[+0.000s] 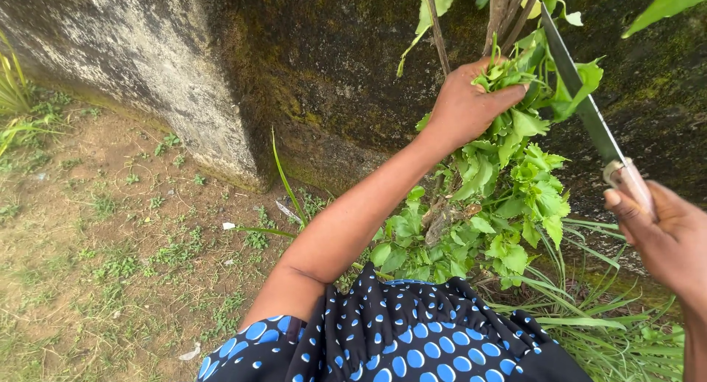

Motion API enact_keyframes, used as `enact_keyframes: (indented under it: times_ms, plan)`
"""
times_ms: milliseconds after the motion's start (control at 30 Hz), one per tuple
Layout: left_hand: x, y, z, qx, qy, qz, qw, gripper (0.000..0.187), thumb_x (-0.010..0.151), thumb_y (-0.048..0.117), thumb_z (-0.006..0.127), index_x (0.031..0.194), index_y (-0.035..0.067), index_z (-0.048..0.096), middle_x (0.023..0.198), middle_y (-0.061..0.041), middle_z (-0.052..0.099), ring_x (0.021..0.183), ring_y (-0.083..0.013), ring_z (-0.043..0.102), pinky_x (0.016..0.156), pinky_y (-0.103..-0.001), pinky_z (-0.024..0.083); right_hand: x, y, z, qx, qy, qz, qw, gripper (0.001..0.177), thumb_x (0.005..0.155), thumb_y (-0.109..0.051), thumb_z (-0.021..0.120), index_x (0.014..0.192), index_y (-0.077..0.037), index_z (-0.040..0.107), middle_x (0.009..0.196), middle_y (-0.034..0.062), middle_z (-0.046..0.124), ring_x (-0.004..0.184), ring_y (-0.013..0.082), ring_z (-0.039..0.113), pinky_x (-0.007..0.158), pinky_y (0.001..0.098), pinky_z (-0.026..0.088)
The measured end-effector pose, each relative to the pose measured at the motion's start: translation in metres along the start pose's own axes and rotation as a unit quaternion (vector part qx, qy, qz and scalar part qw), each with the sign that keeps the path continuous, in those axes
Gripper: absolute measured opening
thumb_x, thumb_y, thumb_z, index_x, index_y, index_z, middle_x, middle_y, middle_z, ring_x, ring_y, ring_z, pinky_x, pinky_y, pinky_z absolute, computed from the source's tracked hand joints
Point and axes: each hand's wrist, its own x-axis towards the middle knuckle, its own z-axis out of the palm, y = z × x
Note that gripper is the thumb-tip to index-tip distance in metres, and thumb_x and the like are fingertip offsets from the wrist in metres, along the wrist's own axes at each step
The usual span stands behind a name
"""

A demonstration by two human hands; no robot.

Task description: Harvesting or picking green leaves from bushes using a knife and hands in a garden.

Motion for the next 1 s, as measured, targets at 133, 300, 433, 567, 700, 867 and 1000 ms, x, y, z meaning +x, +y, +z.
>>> enact_keyframes:
  times_ms: [133, 300, 433, 567, 700, 867, 1000]
  plan:
    - [-0.004, 0.008, 0.0, 0.078, 0.01, -0.063, 0.995, 0.055, 0.086, 0.024, 0.081, 0.134, 0.007, 0.061, 0.071, -0.007, 0.075, 0.05, -0.0087, 0.057, 0.047, -0.029, 0.049, -0.012, -0.024, 0.002, 0.013, 0.004, 0.021, 1.0, 0.032, 0.107, -0.034, 0.063, 0.1, -0.003, 0.064, 0.059, 0.0012, 0.046, 0.049, 0.0109, 0.038, 0.045, 0.0306, 0.029]
    - [-0.006, 0.021, 0.002, 0.133, 0.039, 0.03, 0.99, 0.052, 0.081, 0.031, 0.08, 0.125, 0.006, 0.071, 0.088, -0.008, 0.08, 0.06, -0.0129, 0.063, 0.06, -0.029, 0.057, -0.022, -0.062, 0.001, -0.049, 0.034, 0.019, 0.998, 0.031, 0.107, -0.033, 0.064, 0.104, -0.002, 0.068, 0.06, 0.0018, 0.05, 0.053, 0.0092, 0.043, 0.049, 0.0286, 0.035]
    - [-0.004, 0.007, 0.004, 0.145, 0.057, 0.103, 0.982, 0.049, 0.083, 0.033, 0.081, 0.122, 0.005, 0.073, 0.103, -0.011, 0.08, 0.077, -0.0153, 0.072, 0.074, -0.03, 0.061, -0.023, -0.056, 0.006, -0.058, 0.037, 0.039, 0.997, 0.031, 0.108, -0.033, 0.065, 0.108, -0.002, 0.068, 0.061, 0.0029, 0.051, 0.055, 0.01, 0.044, 0.05, 0.0294, 0.035]
    - [-0.005, 0.001, 0.006, 0.123, 0.049, 0.128, 0.983, 0.045, 0.084, 0.03, 0.082, 0.121, 0.007, 0.072, 0.116, -0.013, 0.076, 0.092, -0.0179, 0.077, 0.079, -0.032, 0.063, -0.023, -0.042, 0.016, 0.052, -0.001, 0.043, 0.998, 0.027, 0.108, -0.031, 0.062, 0.113, -0.005, 0.067, 0.066, -0.0001, 0.049, 0.058, 0.0088, 0.042, 0.051, 0.0288, 0.034]
    - [-0.011, 0.008, 0.005, 0.123, 0.039, 0.144, 0.981, 0.036, 0.088, 0.027, 0.079, 0.118, 0.008, 0.074, 0.109, -0.011, 0.08, 0.094, -0.018, 0.079, 0.084, -0.033, 0.064, -0.024, -0.057, 0.03, 0.094, -0.002, 0.044, 0.995, 0.028, 0.106, -0.03, 0.061, 0.123, -0.008, 0.066, 0.069, -0.0018, 0.049, 0.059, 0.008, 0.041, 0.051, 0.0282, 0.034]
    - [-0.018, 0.006, 0.008, 0.137, 0.042, 0.139, 0.98, 0.039, 0.081, 0.027, 0.082, 0.115, 0.009, 0.073, 0.119, -0.014, 0.073, 0.1, -0.0221, 0.073, 0.084, -0.036, 0.062, -0.018, -0.047, 0.057, 0.02, -0.004, 0.054, 0.998, 0.027, 0.107, -0.031, 0.062, 0.119, -0.007, 0.067, 0.069, 0.0005, 0.054, 0.059, 0.0104, 0.045, 0.051, 0.0306, 0.038]
    - [-0.032, 0.018, 0.001, 0.192, -0.03, 0.147, 0.97, 0.036, 0.087, 0.029, 0.08, 0.119, 0.013, 0.075, 0.107, -0.009, 0.077, 0.097, -0.0218, 0.076, 0.094, -0.037, 0.061, -0.022, -0.028, 0.064, 0.03, 0.036, 0.027, 0.999, 0.028, 0.105, -0.029, 0.063, 0.119, -0.005, 0.065, 0.071, -0.0002, 0.056, 0.061, 0.008, 0.049, 0.052, 0.0279, 0.041]
